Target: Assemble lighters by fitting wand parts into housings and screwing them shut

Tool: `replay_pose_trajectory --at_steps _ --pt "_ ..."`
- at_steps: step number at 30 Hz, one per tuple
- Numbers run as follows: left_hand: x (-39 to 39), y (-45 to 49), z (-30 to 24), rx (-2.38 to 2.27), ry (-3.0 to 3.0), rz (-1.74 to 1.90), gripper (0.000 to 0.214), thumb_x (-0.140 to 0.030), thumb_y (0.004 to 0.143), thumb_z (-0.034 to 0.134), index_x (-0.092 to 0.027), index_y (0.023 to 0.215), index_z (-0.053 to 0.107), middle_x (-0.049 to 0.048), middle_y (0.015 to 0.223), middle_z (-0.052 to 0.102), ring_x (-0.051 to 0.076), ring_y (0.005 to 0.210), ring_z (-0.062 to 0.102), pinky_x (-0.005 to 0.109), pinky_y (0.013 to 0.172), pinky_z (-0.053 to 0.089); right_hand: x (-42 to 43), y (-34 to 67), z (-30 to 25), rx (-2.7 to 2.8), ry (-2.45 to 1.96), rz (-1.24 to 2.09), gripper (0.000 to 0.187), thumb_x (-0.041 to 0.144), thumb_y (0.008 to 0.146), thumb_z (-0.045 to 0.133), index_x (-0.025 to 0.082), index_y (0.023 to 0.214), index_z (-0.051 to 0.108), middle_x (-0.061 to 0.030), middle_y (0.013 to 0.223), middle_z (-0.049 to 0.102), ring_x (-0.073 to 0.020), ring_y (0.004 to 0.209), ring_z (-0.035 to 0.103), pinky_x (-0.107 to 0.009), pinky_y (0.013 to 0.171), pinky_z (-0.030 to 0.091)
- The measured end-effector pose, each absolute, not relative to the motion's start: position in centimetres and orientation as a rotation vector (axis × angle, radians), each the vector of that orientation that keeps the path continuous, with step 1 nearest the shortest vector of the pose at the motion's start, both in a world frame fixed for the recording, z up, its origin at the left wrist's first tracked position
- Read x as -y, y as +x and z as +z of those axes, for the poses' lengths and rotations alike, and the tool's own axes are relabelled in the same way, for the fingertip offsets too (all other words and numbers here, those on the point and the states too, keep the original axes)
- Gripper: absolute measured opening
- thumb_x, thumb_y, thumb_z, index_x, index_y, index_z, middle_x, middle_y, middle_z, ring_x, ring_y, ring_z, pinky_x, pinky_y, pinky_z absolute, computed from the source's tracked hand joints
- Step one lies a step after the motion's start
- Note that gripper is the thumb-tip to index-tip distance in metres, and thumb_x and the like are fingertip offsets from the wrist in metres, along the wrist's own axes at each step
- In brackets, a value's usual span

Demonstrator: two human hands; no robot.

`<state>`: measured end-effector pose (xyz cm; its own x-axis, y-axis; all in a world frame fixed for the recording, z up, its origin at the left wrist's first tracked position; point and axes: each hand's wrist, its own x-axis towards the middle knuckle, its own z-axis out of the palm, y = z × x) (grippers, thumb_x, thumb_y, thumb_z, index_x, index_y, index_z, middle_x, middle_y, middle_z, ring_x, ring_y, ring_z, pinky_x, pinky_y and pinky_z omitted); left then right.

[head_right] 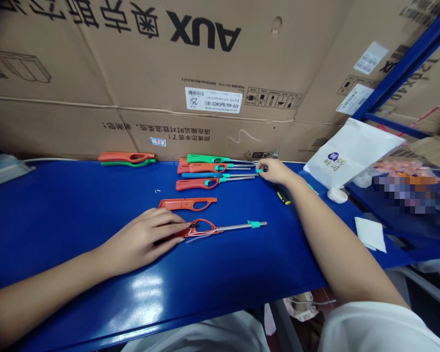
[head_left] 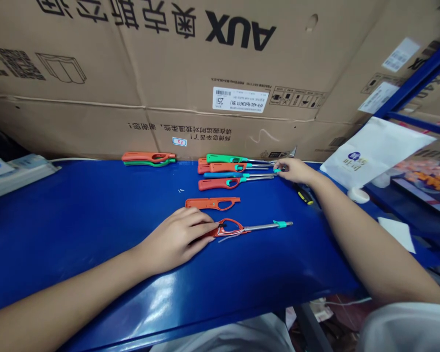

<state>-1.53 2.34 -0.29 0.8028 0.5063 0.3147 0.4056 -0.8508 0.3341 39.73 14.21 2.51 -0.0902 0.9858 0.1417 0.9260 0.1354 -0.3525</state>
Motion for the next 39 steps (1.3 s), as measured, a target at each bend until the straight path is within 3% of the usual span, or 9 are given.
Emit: replay_pose_trajectory --at_steps 3,7,11,13,15,20,24,29,39 --pt "-2.4 -1.5 -0.3 -0.697 2.737 0.596 0.025 -0.027 0.103 0.054 -0.024 0.123 0.068 0.0049 0.116 0.071 0.021 0.105 0.064 0.035 0.09 0.045 -13.7 38.8 3.2 1.964 -1.793 0.178 0.009 0.015 0.064 0.062 0.02 0.072 0.062 -0.0044 0.075 0.065 -0.021 0.074 0.06 -0.034 0.077 0.047" --pt "-2.5 -1.5 -0.3 -0.697 2.736 0.596 0.026 -0.027 0.103 0.053 -0.024 0.125 0.068 0.0053 0.118 0.071 0.021 0.106 0.064 0.035 0.09 0.045 -12.1 35.7 4.0 1.823 -1.651 0.2 0.017 0.016 0.067 0.062 0.02 0.083 0.058 -0.0074 0.088 0.064 -0.0221 0.082 0.06 -0.038 0.082 0.05" --pt "-2.5 -1.5 -0.3 -0.696 2.738 0.6 0.026 -0.026 0.103 0.054 -0.024 0.125 0.067 0.0049 0.117 0.071 0.02 0.105 0.065 0.035 0.09 0.045 -8.5 30.7 3.9 1.808 -1.497 0.564 0.022 0.024 0.079 0.058 0.02 0.101 0.059 -0.0051 0.09 0.067 -0.0176 0.074 0.066 -0.031 0.063 0.056" --pt "-2.4 -1.6 -0.3 -0.698 2.737 0.606 0.026 -0.026 0.102 0.054 -0.025 0.125 0.067 0.0046 0.117 0.071 0.02 0.104 0.065 0.035 0.09 0.046 -6.4 28.3 3.7 1.818 -1.424 0.781 0.025 0.022 0.081 0.058 0.02 0.105 0.062 -0.0042 0.086 0.07 -0.0174 0.076 0.07 -0.029 0.061 0.059" --pt "-2.4 -1.6 -0.4 -0.697 2.738 0.61 0.026 -0.027 0.102 0.055 -0.025 0.125 0.067 0.0047 0.117 0.071 0.02 0.104 0.065 0.035 0.09 0.046 -4.7 26.6 3.5 1.684 -1.272 1.159 0.025 0.019 0.077 0.065 0.019 0.102 0.065 -0.0066 0.097 0.072 -0.0172 0.081 0.071 -0.029 0.065 0.061" --pt "-2.4 -1.5 -0.6 -0.693 2.746 0.637 0.028 -0.024 0.101 0.055 -0.024 0.126 0.067 0.0059 0.121 0.07 0.02 0.109 0.065 0.035 0.092 0.047 -3.4 25.5 2.5 1.599 -1.212 1.371 0.029 0.023 0.075 0.077 0.018 0.101 0.067 -0.0037 0.093 0.073 -0.0157 0.083 0.073 -0.033 0.086 0.06" --pt "-2.3 -1.3 -0.5 -0.698 2.738 0.641 0.03 -0.023 0.1 0.055 -0.023 0.127 0.067 0.007 0.122 0.07 0.021 0.109 0.064 0.035 0.093 0.048 -4.0 26.5 1.5 1.647 -1.399 1.216 0.027 0.028 0.077 0.077 0.018 0.1 0.066 -0.0017 0.079 0.071 -0.015 0.069 0.069 -0.032 0.072 0.059" --pt "-2.2 -1.1 -0.2 -0.7 2.699 0.677 0.028 -0.024 0.099 0.056 -0.022 0.124 0.069 0.007 0.119 0.071 0.02 0.107 0.066 0.035 0.092 0.049 -4.2 27.4 1.1 1.916 -1.494 0.82 0.028 0.044 0.08 0.074 0.017 0.089 0.073 -0.0006 0.067 0.064 -0.0133 0.06 0.056 -0.028 0.057 0.045" --pt "-1.9 -1.0 0.0 -0.635 2.672 0.705 0.023 -0.025 0.098 0.06 -0.022 0.118 0.071 0.0073 0.118 0.071 0.021 0.108 0.066 0.035 0.093 0.05 -3.8 28.1 1.7 2.189 -1.567 0.591 0.023 0.041 0.083 0.074 0.02 0.093 0.071 -0.0012 0.073 0.068 -0.0148 0.064 0.06 -0.027 0.062 0.044"
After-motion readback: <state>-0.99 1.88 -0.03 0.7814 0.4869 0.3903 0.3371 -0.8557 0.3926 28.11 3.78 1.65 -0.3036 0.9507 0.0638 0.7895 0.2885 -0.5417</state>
